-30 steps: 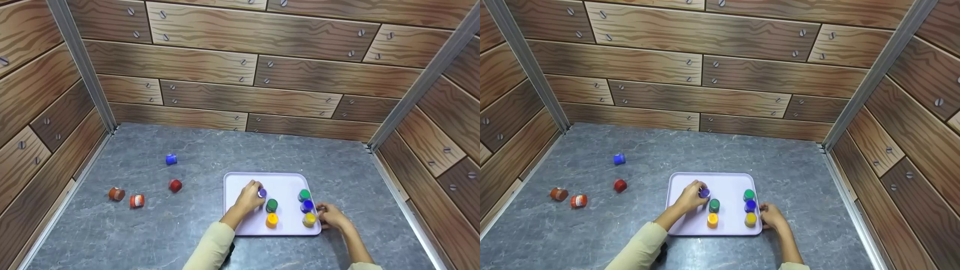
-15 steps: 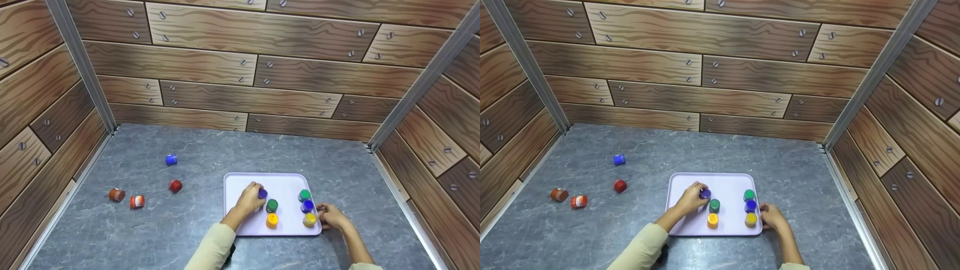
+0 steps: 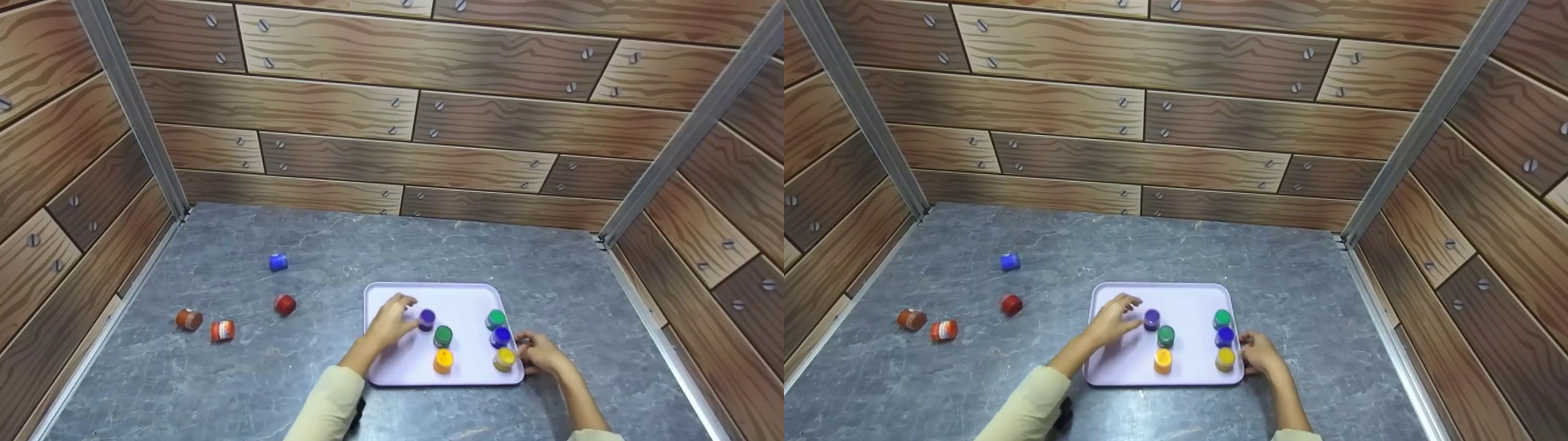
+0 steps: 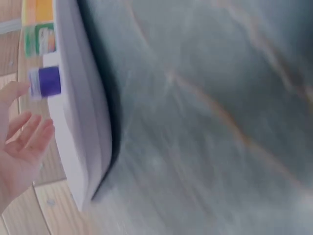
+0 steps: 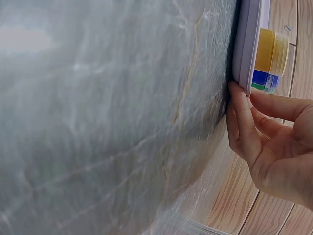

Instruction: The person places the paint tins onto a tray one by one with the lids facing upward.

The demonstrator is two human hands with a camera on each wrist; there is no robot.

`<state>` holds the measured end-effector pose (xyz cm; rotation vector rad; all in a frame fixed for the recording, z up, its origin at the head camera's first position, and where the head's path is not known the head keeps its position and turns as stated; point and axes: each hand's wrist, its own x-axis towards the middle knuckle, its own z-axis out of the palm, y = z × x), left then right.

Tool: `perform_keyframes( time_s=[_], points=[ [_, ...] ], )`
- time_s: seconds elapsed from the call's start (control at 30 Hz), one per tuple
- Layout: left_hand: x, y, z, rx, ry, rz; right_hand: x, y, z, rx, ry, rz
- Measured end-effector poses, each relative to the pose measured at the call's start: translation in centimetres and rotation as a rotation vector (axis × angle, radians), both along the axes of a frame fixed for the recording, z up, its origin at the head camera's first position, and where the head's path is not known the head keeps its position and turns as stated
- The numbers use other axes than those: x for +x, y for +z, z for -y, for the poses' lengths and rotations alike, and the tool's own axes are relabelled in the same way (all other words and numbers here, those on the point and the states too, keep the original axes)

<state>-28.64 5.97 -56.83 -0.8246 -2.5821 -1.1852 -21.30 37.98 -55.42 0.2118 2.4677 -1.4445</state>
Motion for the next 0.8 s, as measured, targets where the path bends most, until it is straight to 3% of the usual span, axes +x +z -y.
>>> perform_keyframes(
  time_s=[0.17, 0.33, 0.6, 0.8],
  points=[
    [-0.6, 0.3, 2.5, 0.034, 0.076, -0.079, 0.0, 0.2, 0.0, 0.001, 0.014, -0.009],
    [-1.2, 0.6, 5.5, 0.028, 0.184, -0.100, 0.0, 0.2, 0.1, 0.007, 0.004, -0.005],
    [-1.2, 0.9, 10.6, -0.105, 0.405, -0.155, -0.1, 0.2, 0.2, 0.030, -0.024, 0.010],
    [-1.1, 0.8, 13.3, -0.118, 0.555, -0.175, -0.1, 0.1, 0.3, 0.038, -0.020, 0.000]
  ],
)
